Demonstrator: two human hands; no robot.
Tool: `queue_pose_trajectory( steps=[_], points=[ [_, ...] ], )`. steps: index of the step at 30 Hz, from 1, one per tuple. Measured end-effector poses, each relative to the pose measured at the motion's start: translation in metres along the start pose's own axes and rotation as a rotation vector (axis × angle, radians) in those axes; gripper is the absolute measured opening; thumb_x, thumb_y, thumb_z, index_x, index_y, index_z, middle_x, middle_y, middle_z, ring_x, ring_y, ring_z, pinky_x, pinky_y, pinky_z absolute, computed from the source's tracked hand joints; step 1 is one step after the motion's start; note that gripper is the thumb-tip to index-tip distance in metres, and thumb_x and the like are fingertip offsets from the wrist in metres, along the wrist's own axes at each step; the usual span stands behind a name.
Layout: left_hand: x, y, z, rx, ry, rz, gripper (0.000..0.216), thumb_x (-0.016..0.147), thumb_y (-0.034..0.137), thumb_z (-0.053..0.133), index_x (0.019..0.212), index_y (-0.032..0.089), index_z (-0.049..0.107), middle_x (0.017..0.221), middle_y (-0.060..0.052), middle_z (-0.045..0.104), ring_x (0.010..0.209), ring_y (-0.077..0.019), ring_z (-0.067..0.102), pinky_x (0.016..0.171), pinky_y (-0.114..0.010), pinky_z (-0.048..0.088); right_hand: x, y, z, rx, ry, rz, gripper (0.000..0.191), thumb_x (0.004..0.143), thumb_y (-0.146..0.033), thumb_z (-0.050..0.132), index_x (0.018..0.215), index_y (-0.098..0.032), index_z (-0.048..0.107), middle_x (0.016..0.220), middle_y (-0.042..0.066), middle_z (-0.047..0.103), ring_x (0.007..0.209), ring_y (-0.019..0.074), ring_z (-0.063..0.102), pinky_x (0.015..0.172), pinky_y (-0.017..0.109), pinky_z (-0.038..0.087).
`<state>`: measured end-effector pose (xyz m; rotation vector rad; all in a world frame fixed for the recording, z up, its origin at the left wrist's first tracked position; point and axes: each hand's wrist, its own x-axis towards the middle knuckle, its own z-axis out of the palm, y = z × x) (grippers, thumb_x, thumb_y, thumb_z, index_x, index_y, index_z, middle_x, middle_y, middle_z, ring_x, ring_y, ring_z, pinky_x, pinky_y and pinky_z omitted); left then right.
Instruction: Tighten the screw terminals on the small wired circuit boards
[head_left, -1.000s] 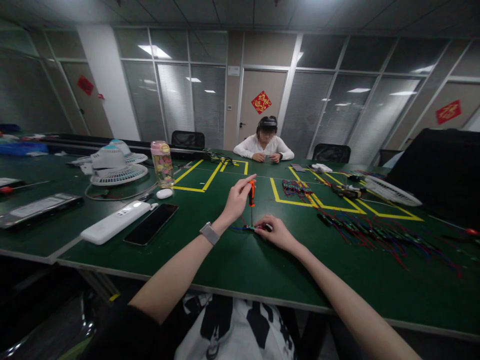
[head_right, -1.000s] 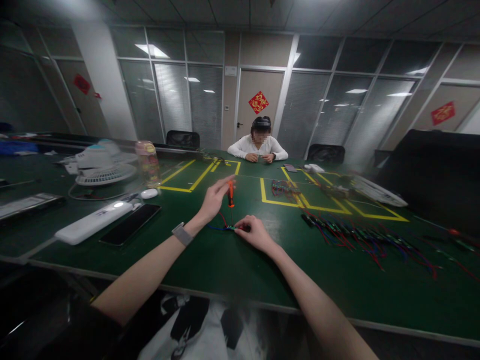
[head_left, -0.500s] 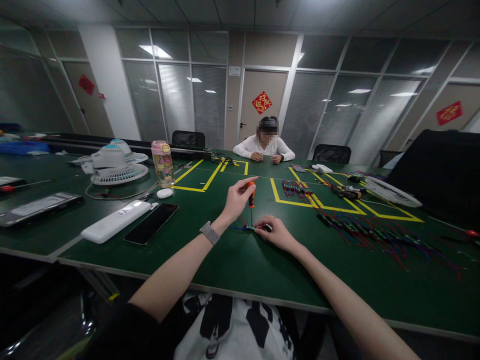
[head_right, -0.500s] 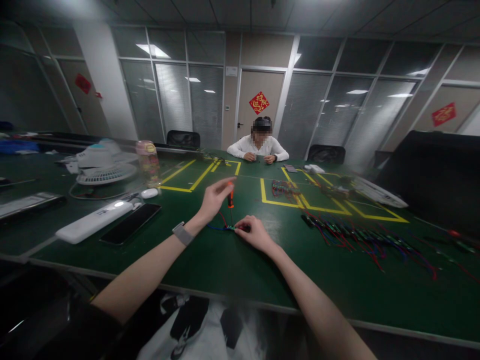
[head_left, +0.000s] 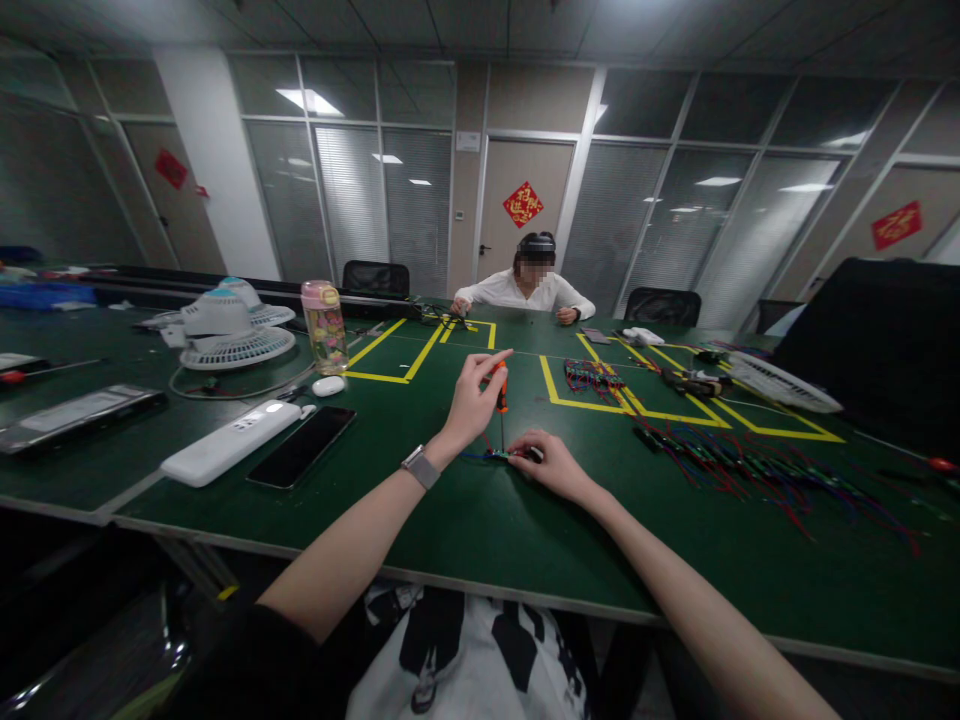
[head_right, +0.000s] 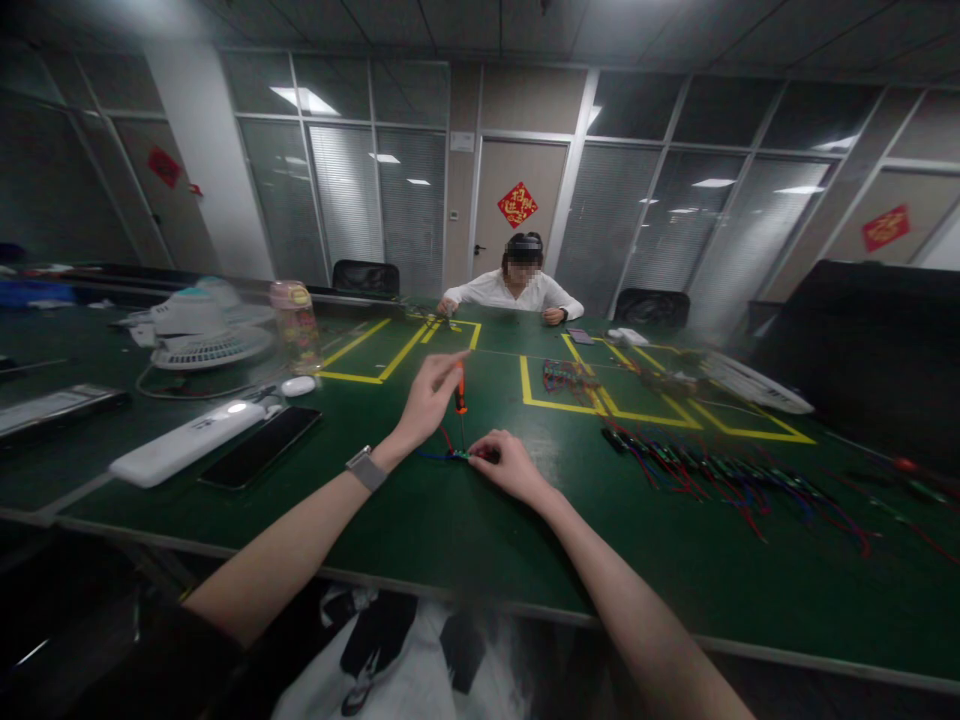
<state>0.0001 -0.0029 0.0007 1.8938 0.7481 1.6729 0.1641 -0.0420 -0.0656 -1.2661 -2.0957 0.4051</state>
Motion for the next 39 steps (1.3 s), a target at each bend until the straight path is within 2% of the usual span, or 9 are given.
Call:
queue_pose_trajectory(
  steps=[4, 9, 14, 19, 25, 30, 34, 36, 39],
  points=[
    [0.0017, -0.0023, 0.0007, -0.153, -0.059, -0.082, 0.032, 0.086, 0.025, 0.048, 0.115, 0.019, 0.059, 0.097, -0.005, 0.062, 0.082, -0.0120, 0.059, 0.077, -0.026, 0.047, -0.0001, -0.0004, -0.0001, 0.001, 0.004, 0.002, 0.013, 0.076, -0.023, 0.062, 0.083, -0.017, 0.070, 0.076, 0.005, 0.063, 0.074, 0.0167, 0.055, 0.070, 0.028, 0.044],
    [0.0013, -0.0014, -0.0001, -0.007, 0.041, -0.022, 0.026, 0.080, 0.030, 0.057, 0.104, 0.021, 0.065, 0.100, -0.005, 0.058, 0.087, -0.0133, 0.057, 0.076, -0.024, 0.047, -0.0002, -0.0006, -0.0005, -0.001, -0.002, 0.003, 0.013, 0.076, -0.024, 0.061, 0.083, -0.017, 0.070, 0.077, 0.005, 0.063, 0.075, 0.0168, 0.055, 0.071, 0.028, 0.044],
    [0.0012, 0.0022, 0.0008, -0.148, -0.070, -0.090, 0.032, 0.087, 0.025, 0.045, 0.116, 0.020, 0.058, 0.099, -0.005, 0.062, 0.084, -0.0130, 0.059, 0.077, -0.026, 0.047, -0.0006, -0.0010, -0.0010, -0.011, -0.003, 0.000, 0.013, 0.076, -0.024, 0.061, 0.084, -0.017, 0.070, 0.077, 0.005, 0.063, 0.075, 0.0168, 0.055, 0.069, 0.028, 0.043],
    [-0.0013, 0.0036, 0.0009, 0.047, 0.032, 0.013, 0.027, 0.079, 0.031, 0.059, 0.103, 0.022, 0.066, 0.098, -0.005, 0.057, 0.087, -0.0135, 0.056, 0.079, -0.025, 0.045, -0.0005, 0.0016, 0.0003, -0.004, 0.001, -0.009, 0.013, 0.076, -0.024, 0.061, 0.083, -0.018, 0.070, 0.077, 0.004, 0.063, 0.075, 0.0167, 0.056, 0.069, 0.028, 0.043],
    [0.0014, 0.0016, 0.0010, -0.156, -0.085, -0.077, 0.032, 0.086, 0.026, 0.047, 0.115, 0.018, 0.059, 0.095, -0.005, 0.063, 0.084, -0.0126, 0.059, 0.079, -0.027, 0.046, 0.0003, 0.0041, 0.0010, -0.005, -0.002, -0.012, 0.013, 0.076, -0.023, 0.062, 0.083, -0.018, 0.070, 0.077, 0.004, 0.064, 0.076, 0.0172, 0.056, 0.072, 0.029, 0.043],
    [0.0012, 0.0021, -0.0009, 0.003, 0.021, -0.003, 0.026, 0.080, 0.029, 0.057, 0.104, 0.022, 0.065, 0.101, -0.005, 0.059, 0.090, -0.0141, 0.058, 0.079, -0.024, 0.046, -0.0001, 0.0023, 0.0000, -0.007, -0.007, -0.007, 0.013, 0.076, -0.024, 0.061, 0.084, -0.018, 0.070, 0.078, 0.005, 0.063, 0.077, 0.0174, 0.056, 0.072, 0.029, 0.043],
    [0.0025, 0.0027, -0.0006, -0.159, -0.090, -0.082, 0.032, 0.087, 0.024, 0.043, 0.115, 0.020, 0.059, 0.102, -0.006, 0.062, 0.091, -0.0146, 0.059, 0.081, -0.027, 0.046, -0.0008, 0.0019, -0.0007, -0.008, -0.012, -0.005, 0.014, 0.077, -0.025, 0.061, 0.084, -0.018, 0.070, 0.077, 0.004, 0.063, 0.077, 0.0175, 0.056, 0.072, 0.029, 0.043],
    [0.0029, 0.0019, -0.0002, -0.193, -0.102, -0.116, 0.032, 0.085, 0.026, 0.048, 0.113, 0.018, 0.060, 0.096, -0.006, 0.064, 0.084, -0.0141, 0.060, 0.077, -0.027, 0.047, -0.0010, 0.0019, -0.0008, -0.006, -0.014, -0.004, 0.014, 0.077, -0.025, 0.061, 0.085, -0.018, 0.070, 0.077, 0.004, 0.063, 0.077, 0.0175, 0.055, 0.072, 0.029, 0.043],
    [0.0022, 0.0012, -0.0006, -0.057, -0.011, -0.056, 0.028, 0.078, 0.030, 0.060, 0.103, 0.020, 0.065, 0.097, -0.005, 0.061, 0.084, -0.0140, 0.059, 0.076, -0.025, 0.047, -0.0010, 0.0016, -0.0006, -0.007, -0.007, -0.010, 0.014, 0.077, -0.025, 0.061, 0.084, -0.017, 0.070, 0.077, 0.004, 0.062, 0.076, 0.0175, 0.055, 0.072, 0.029, 0.043]
  ],
)
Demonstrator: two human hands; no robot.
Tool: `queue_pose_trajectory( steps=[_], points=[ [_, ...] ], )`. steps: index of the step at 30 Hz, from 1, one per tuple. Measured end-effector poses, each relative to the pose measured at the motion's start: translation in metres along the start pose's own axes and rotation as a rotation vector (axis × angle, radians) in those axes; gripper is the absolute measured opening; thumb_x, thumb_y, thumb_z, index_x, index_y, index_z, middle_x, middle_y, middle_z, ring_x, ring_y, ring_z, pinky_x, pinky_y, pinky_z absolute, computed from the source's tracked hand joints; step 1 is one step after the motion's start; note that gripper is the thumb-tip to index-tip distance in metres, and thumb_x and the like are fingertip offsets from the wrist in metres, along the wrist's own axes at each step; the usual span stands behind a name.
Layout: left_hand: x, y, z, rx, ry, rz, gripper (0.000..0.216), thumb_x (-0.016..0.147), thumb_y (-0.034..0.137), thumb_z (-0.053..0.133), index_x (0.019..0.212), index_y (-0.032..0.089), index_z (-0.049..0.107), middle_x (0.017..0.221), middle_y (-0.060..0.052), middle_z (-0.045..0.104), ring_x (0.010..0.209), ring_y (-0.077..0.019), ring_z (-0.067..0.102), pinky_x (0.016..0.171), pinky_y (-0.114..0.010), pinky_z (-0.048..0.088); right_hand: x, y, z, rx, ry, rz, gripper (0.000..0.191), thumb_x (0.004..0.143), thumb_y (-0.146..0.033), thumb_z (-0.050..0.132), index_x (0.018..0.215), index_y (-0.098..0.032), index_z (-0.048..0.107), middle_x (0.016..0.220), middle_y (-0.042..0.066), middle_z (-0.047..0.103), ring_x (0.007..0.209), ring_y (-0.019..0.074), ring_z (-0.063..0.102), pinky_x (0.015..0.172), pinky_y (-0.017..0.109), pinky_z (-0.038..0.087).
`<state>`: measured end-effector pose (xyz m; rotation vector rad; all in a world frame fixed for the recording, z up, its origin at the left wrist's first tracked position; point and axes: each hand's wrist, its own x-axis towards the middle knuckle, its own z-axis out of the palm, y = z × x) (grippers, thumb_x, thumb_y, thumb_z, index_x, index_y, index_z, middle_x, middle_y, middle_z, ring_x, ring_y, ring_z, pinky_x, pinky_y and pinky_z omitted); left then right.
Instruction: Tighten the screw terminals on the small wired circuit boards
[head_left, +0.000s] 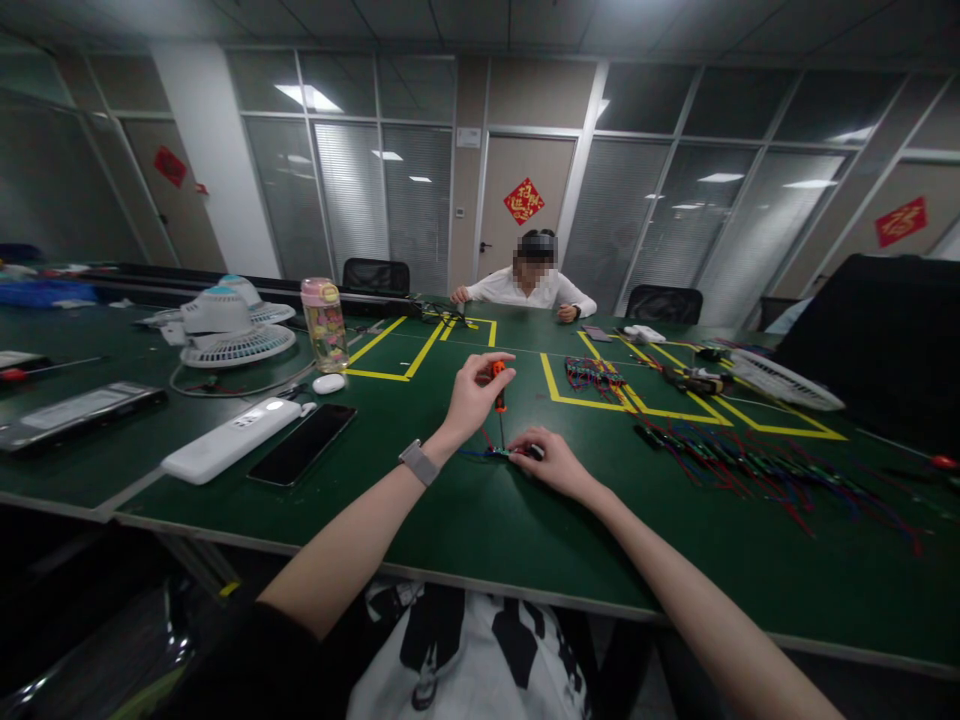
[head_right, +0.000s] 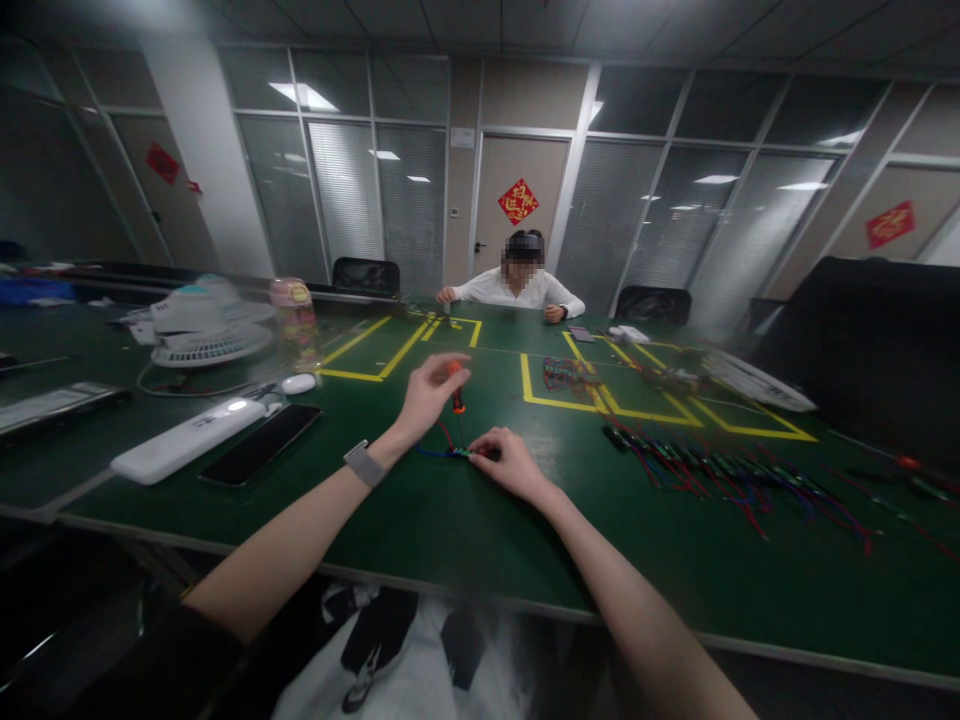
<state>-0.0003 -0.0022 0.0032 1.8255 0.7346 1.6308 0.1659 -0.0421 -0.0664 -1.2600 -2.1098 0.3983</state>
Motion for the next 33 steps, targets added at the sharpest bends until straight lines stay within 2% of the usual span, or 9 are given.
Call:
queue_pose_trajectory(
  steps=[2, 4, 7, 12, 17, 22, 27, 30, 33],
  points=[
    [-0.0002, 0.0004, -0.0005, 0.043, 0.016, 0.038, 0.027, 0.080, 0.030, 0.057, 0.105, 0.022, 0.065, 0.104, -0.005, 0.059, 0.091, -0.0143, 0.057, 0.080, -0.025, 0.046, 0.0001, -0.0002, 0.0001, -0.001, 0.006, -0.007, 0.013, 0.077, -0.024, 0.061, 0.084, -0.017, 0.070, 0.076, 0.004, 0.062, 0.075, 0.0173, 0.055, 0.071, 0.029, 0.043],
    [0.0002, 0.0011, -0.0004, -0.026, -0.042, 0.013, 0.031, 0.085, 0.028, 0.048, 0.112, 0.022, 0.061, 0.107, -0.006, 0.059, 0.093, -0.0142, 0.058, 0.082, -0.026, 0.045, 0.0003, -0.0002, 0.0001, 0.001, 0.006, -0.013, 0.013, 0.077, -0.024, 0.061, 0.084, -0.017, 0.070, 0.076, 0.004, 0.062, 0.075, 0.0169, 0.055, 0.071, 0.028, 0.042],
    [0.0007, 0.0016, 0.0003, -0.129, -0.102, -0.056, 0.033, 0.086, 0.027, 0.047, 0.116, 0.020, 0.059, 0.100, -0.006, 0.064, 0.085, -0.0136, 0.060, 0.079, -0.027, 0.047, 0.0005, 0.0001, 0.0000, 0.002, 0.002, -0.016, 0.013, 0.077, -0.024, 0.061, 0.084, -0.017, 0.070, 0.076, 0.004, 0.063, 0.074, 0.0168, 0.055, 0.070, 0.028, 0.042],
    [-0.0008, 0.0011, 0.0002, 0.036, -0.002, 0.048, 0.028, 0.080, 0.029, 0.058, 0.105, 0.021, 0.065, 0.102, -0.006, 0.058, 0.091, -0.0140, 0.057, 0.080, -0.024, 0.046, 0.0007, 0.0009, 0.0004, 0.004, 0.004, -0.012, 0.014, 0.077, -0.025, 0.061, 0.083, -0.016, 0.070, 0.075, 0.005, 0.063, 0.074, 0.0170, 0.055, 0.069, 0.028, 0.043],
    [0.0005, -0.0020, 0.0009, -0.146, -0.105, -0.022, 0.033, 0.086, 0.025, 0.046, 0.117, 0.019, 0.058, 0.102, -0.006, 0.063, 0.089, -0.0144, 0.060, 0.083, -0.029, 0.047, 0.0003, 0.0012, -0.0001, 0.005, -0.001, -0.019, 0.014, 0.077, -0.026, 0.061, 0.084, -0.017, 0.070, 0.076, 0.005, 0.063, 0.075, 0.0171, 0.056, 0.072, 0.029, 0.043],
    [0.0007, -0.0034, -0.0001, 0.003, 0.007, 0.036, 0.028, 0.079, 0.031, 0.059, 0.105, 0.021, 0.065, 0.103, -0.006, 0.059, 0.091, -0.0146, 0.058, 0.080, -0.025, 0.047, 0.0005, 0.0017, 0.0004, 0.012, 0.003, -0.021, 0.014, 0.077, -0.025, 0.061, 0.084, -0.017, 0.070, 0.076, 0.005, 0.063, 0.075, 0.0170, 0.056, 0.071, 0.029, 0.043],
    [0.0012, -0.0014, -0.0004, -0.133, -0.101, -0.028, 0.033, 0.087, 0.025, 0.045, 0.116, 0.020, 0.058, 0.102, -0.006, 0.063, 0.089, -0.0139, 0.060, 0.081, -0.028, 0.046, 0.0009, 0.0026, 0.0006, 0.013, -0.006, -0.021, 0.013, 0.077, -0.025, 0.061, 0.083, -0.017, 0.069, 0.076, 0.005, 0.063, 0.076, 0.0171, 0.056, 0.071, 0.029, 0.044],
    [-0.0006, -0.0001, -0.0004, -0.041, -0.035, 0.001, 0.031, 0.080, 0.029, 0.057, 0.108, 0.019, 0.063, 0.096, -0.006, 0.062, 0.083, -0.0137, 0.059, 0.076, -0.025, 0.047, 0.0009, 0.0018, 0.0003, 0.015, -0.006, -0.012, 0.013, 0.077, -0.025, 0.061, 0.083, -0.017, 0.069, 0.076, 0.005, 0.063, 0.075, 0.0169, 0.056, 0.071, 0.029, 0.044],
    [-0.0021, 0.0010, -0.0001, 0.072, 0.020, 0.071, 0.027, 0.080, 0.030, 0.058, 0.105, 0.022, 0.065, 0.102, -0.006, 0.058, 0.091, -0.0145, 0.056, 0.080, -0.025, 0.046, 0.0010, 0.0009, 0.0003, 0.012, -0.005, -0.017, 0.013, 0.077, -0.025, 0.061, 0.083, -0.017, 0.069, 0.076, 0.004, 0.063, 0.075, 0.0166, 0.056, 0.071, 0.029, 0.044]
  ],
)
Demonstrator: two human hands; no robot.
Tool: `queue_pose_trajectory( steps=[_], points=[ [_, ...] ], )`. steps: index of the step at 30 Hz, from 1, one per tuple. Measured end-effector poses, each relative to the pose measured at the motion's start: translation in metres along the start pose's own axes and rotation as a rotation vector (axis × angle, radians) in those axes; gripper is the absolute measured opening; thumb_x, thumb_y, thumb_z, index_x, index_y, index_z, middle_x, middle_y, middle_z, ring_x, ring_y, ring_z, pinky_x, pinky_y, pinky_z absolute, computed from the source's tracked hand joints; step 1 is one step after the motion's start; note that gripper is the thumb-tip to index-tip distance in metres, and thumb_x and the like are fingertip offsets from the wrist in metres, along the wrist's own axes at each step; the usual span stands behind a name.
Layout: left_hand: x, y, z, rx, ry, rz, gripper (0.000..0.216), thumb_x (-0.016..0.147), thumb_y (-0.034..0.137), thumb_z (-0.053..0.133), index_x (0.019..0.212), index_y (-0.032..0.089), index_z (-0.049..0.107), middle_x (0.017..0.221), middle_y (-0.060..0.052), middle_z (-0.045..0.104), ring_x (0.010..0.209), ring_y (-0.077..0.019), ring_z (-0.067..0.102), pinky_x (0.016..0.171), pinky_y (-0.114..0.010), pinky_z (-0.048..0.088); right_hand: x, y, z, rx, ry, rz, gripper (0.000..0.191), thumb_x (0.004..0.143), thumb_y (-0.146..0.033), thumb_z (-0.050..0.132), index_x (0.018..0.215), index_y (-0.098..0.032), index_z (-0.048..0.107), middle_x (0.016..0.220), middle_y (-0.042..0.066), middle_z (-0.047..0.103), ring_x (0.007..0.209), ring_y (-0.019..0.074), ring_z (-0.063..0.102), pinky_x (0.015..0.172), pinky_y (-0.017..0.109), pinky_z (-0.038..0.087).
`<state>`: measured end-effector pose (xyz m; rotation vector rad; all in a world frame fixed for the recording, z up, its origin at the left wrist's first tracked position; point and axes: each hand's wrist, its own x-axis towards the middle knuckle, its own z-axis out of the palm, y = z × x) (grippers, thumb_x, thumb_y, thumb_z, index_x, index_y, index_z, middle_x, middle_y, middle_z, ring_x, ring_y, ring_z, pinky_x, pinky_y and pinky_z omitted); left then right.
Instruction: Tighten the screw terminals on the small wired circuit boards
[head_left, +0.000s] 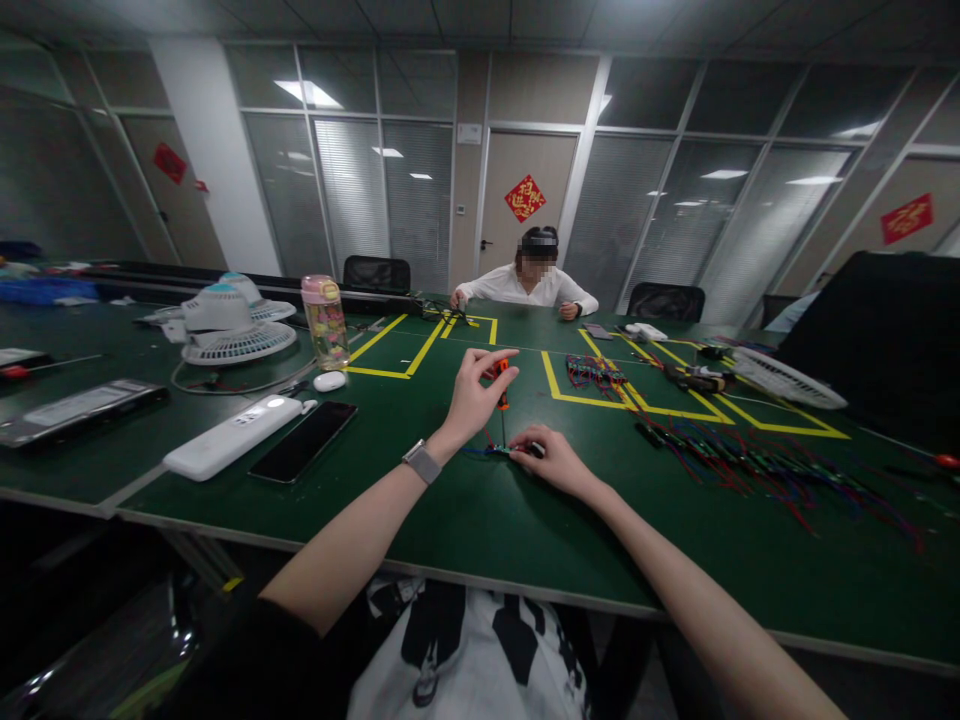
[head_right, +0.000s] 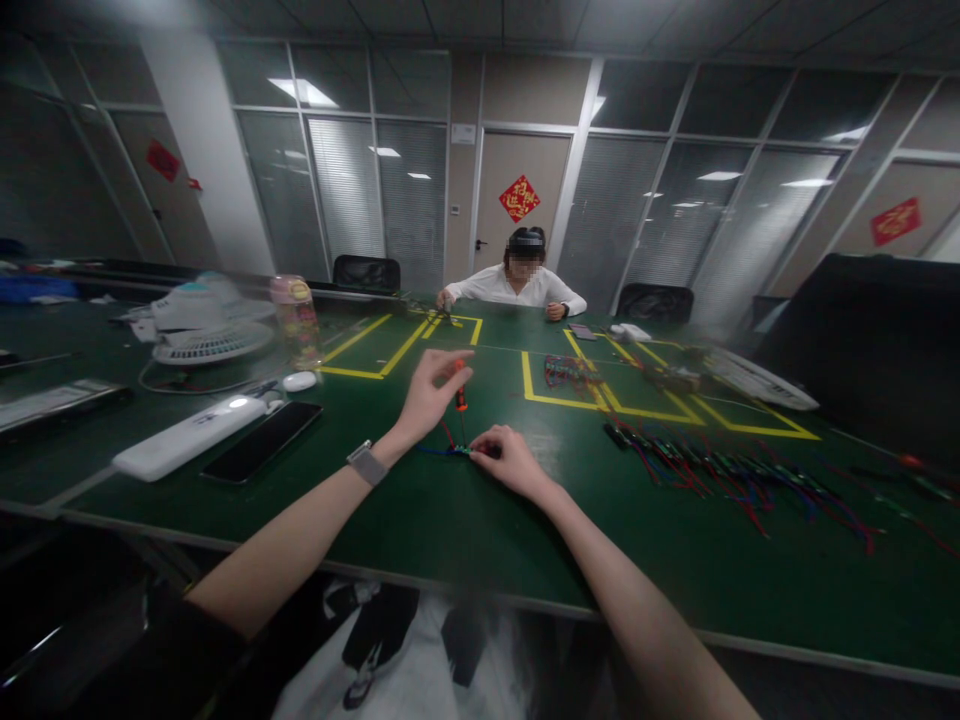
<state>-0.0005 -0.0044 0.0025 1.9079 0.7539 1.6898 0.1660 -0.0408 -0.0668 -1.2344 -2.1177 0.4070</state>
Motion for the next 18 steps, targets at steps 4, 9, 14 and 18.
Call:
queue_pose_trajectory(
  steps=[4, 9, 14, 18],
  points=[
    [0.0008, -0.0007, 0.0021, -0.191, -0.105, -0.100, 0.034, 0.088, 0.025, 0.044, 0.119, 0.021, 0.057, 0.100, -0.005, 0.062, 0.087, -0.0132, 0.059, 0.078, -0.026, 0.047, 0.0001, 0.0003, 0.0003, -0.006, 0.005, -0.006, 0.013, 0.077, -0.025, 0.061, 0.083, -0.017, 0.069, 0.076, 0.004, 0.063, 0.075, 0.0169, 0.056, 0.070, 0.028, 0.043],
    [-0.0003, -0.0003, 0.0013, -0.062, 0.010, -0.058, 0.029, 0.078, 0.028, 0.060, 0.106, 0.020, 0.064, 0.094, -0.004, 0.060, 0.080, -0.0122, 0.058, 0.075, -0.024, 0.047, 0.0001, 0.0019, 0.0003, -0.013, 0.000, 0.002, 0.013, 0.076, -0.025, 0.062, 0.083, -0.017, 0.070, 0.077, 0.004, 0.063, 0.076, 0.0171, 0.056, 0.070, 0.028, 0.043],
    [0.0003, 0.0017, 0.0001, -0.050, -0.019, -0.025, 0.029, 0.087, 0.023, 0.046, 0.112, 0.023, 0.061, 0.104, -0.005, 0.060, 0.094, -0.0135, 0.056, 0.082, -0.026, 0.045, 0.0005, 0.0029, 0.0005, -0.010, -0.001, -0.008, 0.012, 0.076, -0.025, 0.062, 0.083, -0.018, 0.070, 0.076, 0.004, 0.063, 0.074, 0.0168, 0.056, 0.070, 0.028, 0.043],
    [0.0010, -0.0005, 0.0005, -0.097, -0.009, -0.074, 0.027, 0.083, 0.026, 0.053, 0.107, 0.020, 0.063, 0.097, -0.005, 0.061, 0.085, -0.0134, 0.058, 0.077, -0.025, 0.047, 0.0005, 0.0028, 0.0005, -0.009, -0.001, -0.010, 0.013, 0.076, -0.025, 0.062, 0.083, -0.017, 0.069, 0.076, 0.004, 0.063, 0.074, 0.0167, 0.056, 0.070, 0.028, 0.043]
  ],
)
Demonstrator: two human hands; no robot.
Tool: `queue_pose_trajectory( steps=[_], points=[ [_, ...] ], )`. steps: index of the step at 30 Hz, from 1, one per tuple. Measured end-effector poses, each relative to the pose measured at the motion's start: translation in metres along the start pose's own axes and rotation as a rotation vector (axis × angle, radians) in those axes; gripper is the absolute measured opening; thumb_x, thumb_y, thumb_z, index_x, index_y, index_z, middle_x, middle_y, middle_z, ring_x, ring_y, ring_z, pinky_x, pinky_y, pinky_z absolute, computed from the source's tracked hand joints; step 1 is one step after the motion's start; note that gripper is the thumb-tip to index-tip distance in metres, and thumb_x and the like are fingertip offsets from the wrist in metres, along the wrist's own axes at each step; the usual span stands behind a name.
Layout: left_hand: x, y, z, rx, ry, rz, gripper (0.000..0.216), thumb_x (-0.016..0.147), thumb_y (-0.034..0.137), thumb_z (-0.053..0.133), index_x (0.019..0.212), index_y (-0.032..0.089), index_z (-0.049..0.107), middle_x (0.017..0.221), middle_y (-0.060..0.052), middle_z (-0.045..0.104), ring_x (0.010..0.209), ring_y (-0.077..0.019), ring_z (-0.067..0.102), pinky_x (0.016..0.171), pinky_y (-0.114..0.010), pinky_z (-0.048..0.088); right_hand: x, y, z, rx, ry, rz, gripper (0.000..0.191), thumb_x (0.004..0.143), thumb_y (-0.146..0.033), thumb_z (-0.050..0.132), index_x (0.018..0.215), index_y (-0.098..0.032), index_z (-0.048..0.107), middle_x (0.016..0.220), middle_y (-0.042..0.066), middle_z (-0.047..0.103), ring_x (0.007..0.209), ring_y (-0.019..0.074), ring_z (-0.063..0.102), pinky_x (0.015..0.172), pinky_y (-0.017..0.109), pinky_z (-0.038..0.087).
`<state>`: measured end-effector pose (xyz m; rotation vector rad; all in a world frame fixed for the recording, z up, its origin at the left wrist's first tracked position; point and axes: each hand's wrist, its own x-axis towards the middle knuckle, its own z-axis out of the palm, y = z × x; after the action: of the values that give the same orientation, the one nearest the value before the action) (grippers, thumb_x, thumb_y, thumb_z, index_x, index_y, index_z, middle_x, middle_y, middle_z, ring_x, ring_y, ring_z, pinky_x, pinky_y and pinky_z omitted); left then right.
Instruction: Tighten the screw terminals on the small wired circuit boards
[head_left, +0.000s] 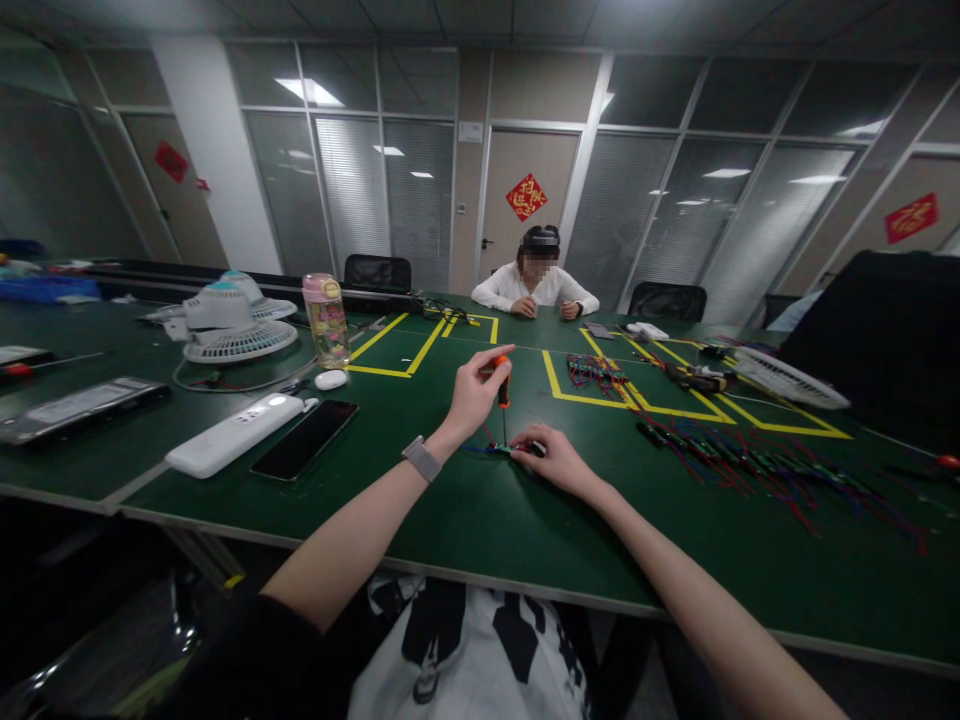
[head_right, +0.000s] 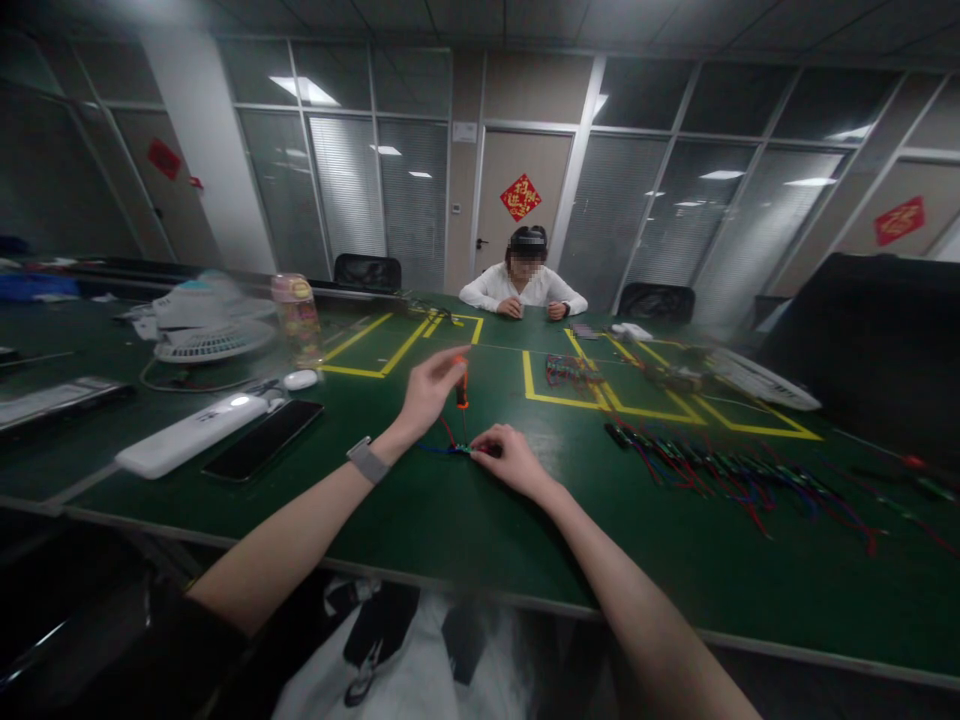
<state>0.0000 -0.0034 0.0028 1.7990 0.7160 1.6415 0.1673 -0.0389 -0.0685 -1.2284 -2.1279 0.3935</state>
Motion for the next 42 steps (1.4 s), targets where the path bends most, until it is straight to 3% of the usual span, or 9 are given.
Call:
queue_pose_trajectory(
  steps=[4, 10, 16, 21, 27, 30, 33, 38, 42],
  points=[
    [-0.0005, 0.0004, -0.0014, 0.131, 0.059, 0.065, 0.024, 0.080, 0.031, 0.058, 0.101, 0.022, 0.066, 0.098, -0.005, 0.057, 0.089, -0.0136, 0.056, 0.079, -0.024, 0.045, -0.0001, -0.0005, -0.0004, 0.000, 0.002, 0.006, 0.013, 0.076, -0.026, 0.062, 0.083, -0.017, 0.069, 0.076, 0.004, 0.063, 0.075, 0.0168, 0.056, 0.070, 0.028, 0.043],
    [0.0000, 0.0026, 0.0014, -0.107, -0.074, -0.046, 0.031, 0.086, 0.026, 0.046, 0.114, 0.018, 0.059, 0.099, -0.006, 0.064, 0.083, -0.0130, 0.060, 0.077, -0.026, 0.047, -0.0001, -0.0016, -0.0006, 0.001, -0.002, 0.009, 0.013, 0.076, -0.026, 0.062, 0.082, -0.017, 0.069, 0.076, 0.004, 0.063, 0.075, 0.0172, 0.056, 0.071, 0.029, 0.043],
    [-0.0034, 0.0046, 0.0017, 0.087, 0.014, 0.061, 0.027, 0.080, 0.030, 0.057, 0.105, 0.022, 0.065, 0.104, -0.006, 0.057, 0.092, -0.0139, 0.056, 0.080, -0.025, 0.045, -0.0003, -0.0022, -0.0006, 0.009, 0.001, 0.012, 0.014, 0.076, -0.025, 0.062, 0.083, -0.017, 0.070, 0.077, 0.005, 0.063, 0.075, 0.0172, 0.056, 0.071, 0.029, 0.044],
    [-0.0005, 0.0040, 0.0023, -0.117, -0.100, -0.038, 0.032, 0.087, 0.026, 0.045, 0.115, 0.018, 0.059, 0.096, -0.006, 0.064, 0.085, -0.0136, 0.060, 0.080, -0.028, 0.046, -0.0007, -0.0036, -0.0014, 0.006, 0.002, 0.010, 0.014, 0.076, -0.025, 0.061, 0.084, -0.017, 0.070, 0.077, 0.005, 0.063, 0.074, 0.0169, 0.056, 0.071, 0.029, 0.044],
    [-0.0032, 0.0042, 0.0004, 0.171, 0.051, 0.093, 0.027, 0.081, 0.030, 0.056, 0.105, 0.020, 0.064, 0.099, -0.006, 0.056, 0.089, -0.0143, 0.056, 0.080, -0.025, 0.045, -0.0004, -0.0033, -0.0012, 0.011, -0.003, 0.026, 0.013, 0.076, -0.024, 0.062, 0.083, -0.016, 0.070, 0.076, 0.005, 0.063, 0.075, 0.0167, 0.056, 0.071, 0.028, 0.044],
    [-0.0038, 0.0048, 0.0008, 0.154, 0.027, 0.114, 0.029, 0.088, 0.027, 0.045, 0.111, 0.022, 0.061, 0.107, -0.007, 0.056, 0.098, -0.0144, 0.055, 0.086, -0.026, 0.043, -0.0002, -0.0037, -0.0014, 0.014, -0.008, 0.021, 0.013, 0.076, -0.024, 0.062, 0.083, -0.017, 0.070, 0.077, 0.005, 0.063, 0.075, 0.0168, 0.056, 0.071, 0.028, 0.044],
    [-0.0044, 0.0045, 0.0017, 0.090, -0.002, 0.078, 0.029, 0.088, 0.028, 0.045, 0.112, 0.021, 0.060, 0.100, -0.005, 0.059, 0.089, -0.0134, 0.057, 0.080, -0.025, 0.046, -0.0002, -0.0047, -0.0019, 0.012, -0.009, 0.022, 0.013, 0.076, -0.024, 0.062, 0.083, -0.017, 0.070, 0.077, 0.005, 0.063, 0.075, 0.0170, 0.056, 0.071, 0.029, 0.044],
    [-0.0054, 0.0046, 0.0010, 0.265, 0.158, 0.120, 0.024, 0.082, 0.032, 0.056, 0.100, 0.022, 0.066, 0.100, -0.006, 0.054, 0.090, -0.0149, 0.054, 0.084, -0.027, 0.044, 0.0000, -0.0052, -0.0023, 0.002, -0.006, 0.019, 0.013, 0.076, -0.024, 0.062, 0.083, -0.017, 0.070, 0.076, 0.005, 0.063, 0.074, 0.0171, 0.056, 0.072, 0.029, 0.044],
    [-0.0029, 0.0009, 0.0009, 0.053, 0.037, 0.035, 0.032, 0.090, 0.027, 0.040, 0.115, 0.021, 0.058, 0.104, -0.006, 0.059, 0.090, -0.0145, 0.058, 0.081, -0.028, 0.045, -0.0003, -0.0041, -0.0021, 0.005, -0.006, 0.014, 0.013, 0.076, -0.025, 0.062, 0.084, -0.017, 0.070, 0.077, 0.005, 0.063, 0.075, 0.0171, 0.056, 0.072, 0.029, 0.044]
  ],
)
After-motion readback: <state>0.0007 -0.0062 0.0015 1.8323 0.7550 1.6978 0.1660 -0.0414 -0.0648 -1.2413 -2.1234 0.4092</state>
